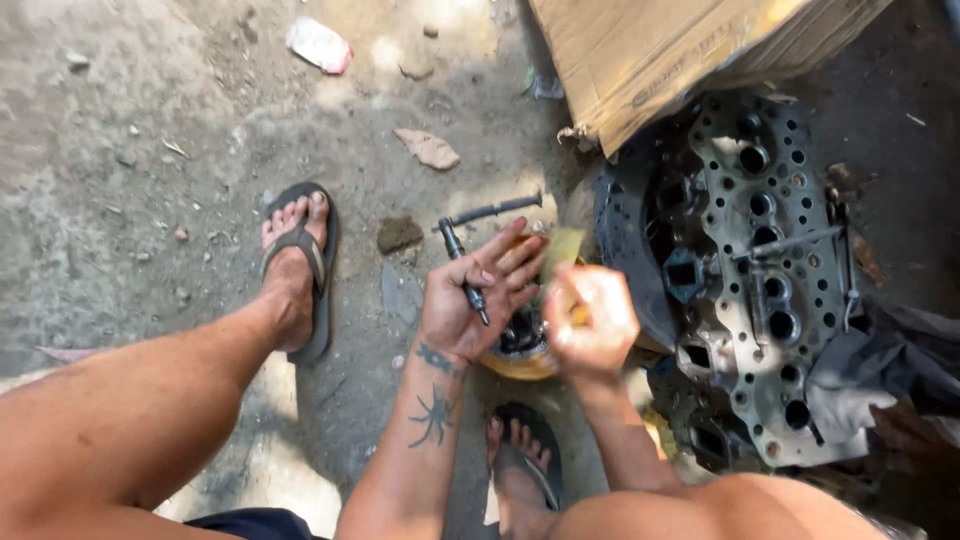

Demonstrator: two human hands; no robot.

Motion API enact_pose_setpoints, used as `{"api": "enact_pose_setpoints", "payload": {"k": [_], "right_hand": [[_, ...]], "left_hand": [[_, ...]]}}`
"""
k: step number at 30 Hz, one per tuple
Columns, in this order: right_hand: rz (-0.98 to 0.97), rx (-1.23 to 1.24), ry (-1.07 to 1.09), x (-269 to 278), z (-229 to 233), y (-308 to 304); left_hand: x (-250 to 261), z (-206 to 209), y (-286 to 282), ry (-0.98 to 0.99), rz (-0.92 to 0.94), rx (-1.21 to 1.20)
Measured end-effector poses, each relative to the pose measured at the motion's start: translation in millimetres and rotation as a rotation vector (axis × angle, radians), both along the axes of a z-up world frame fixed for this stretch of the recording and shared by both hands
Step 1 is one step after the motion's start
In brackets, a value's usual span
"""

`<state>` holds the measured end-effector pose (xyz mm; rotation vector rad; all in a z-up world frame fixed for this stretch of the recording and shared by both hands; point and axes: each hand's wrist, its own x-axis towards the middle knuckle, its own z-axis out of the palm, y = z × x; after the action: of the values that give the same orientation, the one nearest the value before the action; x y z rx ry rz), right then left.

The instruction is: Cleaning an engine component using a sponge and cleaning fluid in a bucket

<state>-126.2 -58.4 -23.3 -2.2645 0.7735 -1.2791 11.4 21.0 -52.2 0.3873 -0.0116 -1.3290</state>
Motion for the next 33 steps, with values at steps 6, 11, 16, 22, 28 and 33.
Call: {"api": "enact_pose_setpoints", "payload": {"k": [6, 11, 16, 22, 28, 33], "right_hand": [[0.164, -0.139, 0.099, 1, -41, -12], [0.110, 0.011, 0.060, 2, -7, 13], [0.030, 0.178, 0.188, -1, -18, -19], [0.136, 0.454, -0.271, -5, 16, -22], [0.372, 0.525, 0.142, -3, 23, 11], [0.319, 0.486, 0.267, 10, 37, 14]], "left_hand": [[1, 10, -7, 0.069, 0.056, -0.088], [-2, 12, -10, 0.040, 0.062, -0.076], [-5, 21, -11, 0.023, 0.077, -0.075], [-4, 53, -12, -0.620, 0.108, 0.264], [-15, 73, -15, -0.780, 0.199, 0.295], [-14, 70, -13, -0.815, 0.154, 0.203]]}}
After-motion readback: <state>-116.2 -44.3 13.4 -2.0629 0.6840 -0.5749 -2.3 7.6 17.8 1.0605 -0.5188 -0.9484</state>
